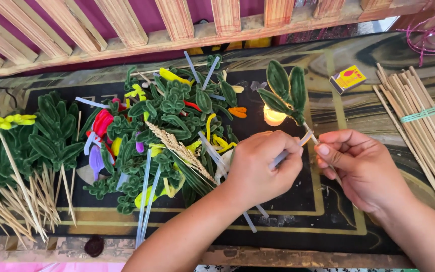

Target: Assembling artificial leaves onto wooden skewers using a candle flame to melt plastic adhesive sticks for bonding.

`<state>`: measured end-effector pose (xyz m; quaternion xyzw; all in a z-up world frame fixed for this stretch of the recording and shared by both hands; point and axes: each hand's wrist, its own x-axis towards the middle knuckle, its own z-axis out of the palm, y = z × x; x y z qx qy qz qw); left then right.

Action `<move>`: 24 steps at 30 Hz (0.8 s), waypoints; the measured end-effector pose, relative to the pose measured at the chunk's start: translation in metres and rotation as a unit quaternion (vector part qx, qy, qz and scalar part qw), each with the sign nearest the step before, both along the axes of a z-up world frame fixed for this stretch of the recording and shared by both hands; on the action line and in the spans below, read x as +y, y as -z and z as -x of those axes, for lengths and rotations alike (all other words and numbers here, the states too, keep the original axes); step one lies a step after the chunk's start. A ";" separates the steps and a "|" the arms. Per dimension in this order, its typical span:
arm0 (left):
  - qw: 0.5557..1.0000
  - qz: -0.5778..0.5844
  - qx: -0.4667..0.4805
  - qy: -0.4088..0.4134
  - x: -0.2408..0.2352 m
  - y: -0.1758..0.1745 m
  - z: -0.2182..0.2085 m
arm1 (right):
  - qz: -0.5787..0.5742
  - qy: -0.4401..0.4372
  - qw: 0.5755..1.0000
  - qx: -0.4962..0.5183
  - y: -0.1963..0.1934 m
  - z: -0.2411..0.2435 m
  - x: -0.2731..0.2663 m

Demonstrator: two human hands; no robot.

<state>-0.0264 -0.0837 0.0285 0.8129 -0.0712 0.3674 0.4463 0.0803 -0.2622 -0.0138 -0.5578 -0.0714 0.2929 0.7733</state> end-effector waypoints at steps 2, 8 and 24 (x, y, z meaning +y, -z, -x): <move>1.000 0.016 0.022 -0.010 -0.002 0.000 0.002 | -0.009 0.001 1.000 -0.006 0.002 0.000 0.000; 0.989 0.101 0.100 -0.046 -0.008 0.000 0.004 | -0.033 0.004 0.999 -0.014 -0.003 0.003 0.001; 0.954 0.279 -0.101 0.052 0.085 -0.019 0.005 | -0.116 0.027 0.992 -0.037 -0.023 -0.010 -0.023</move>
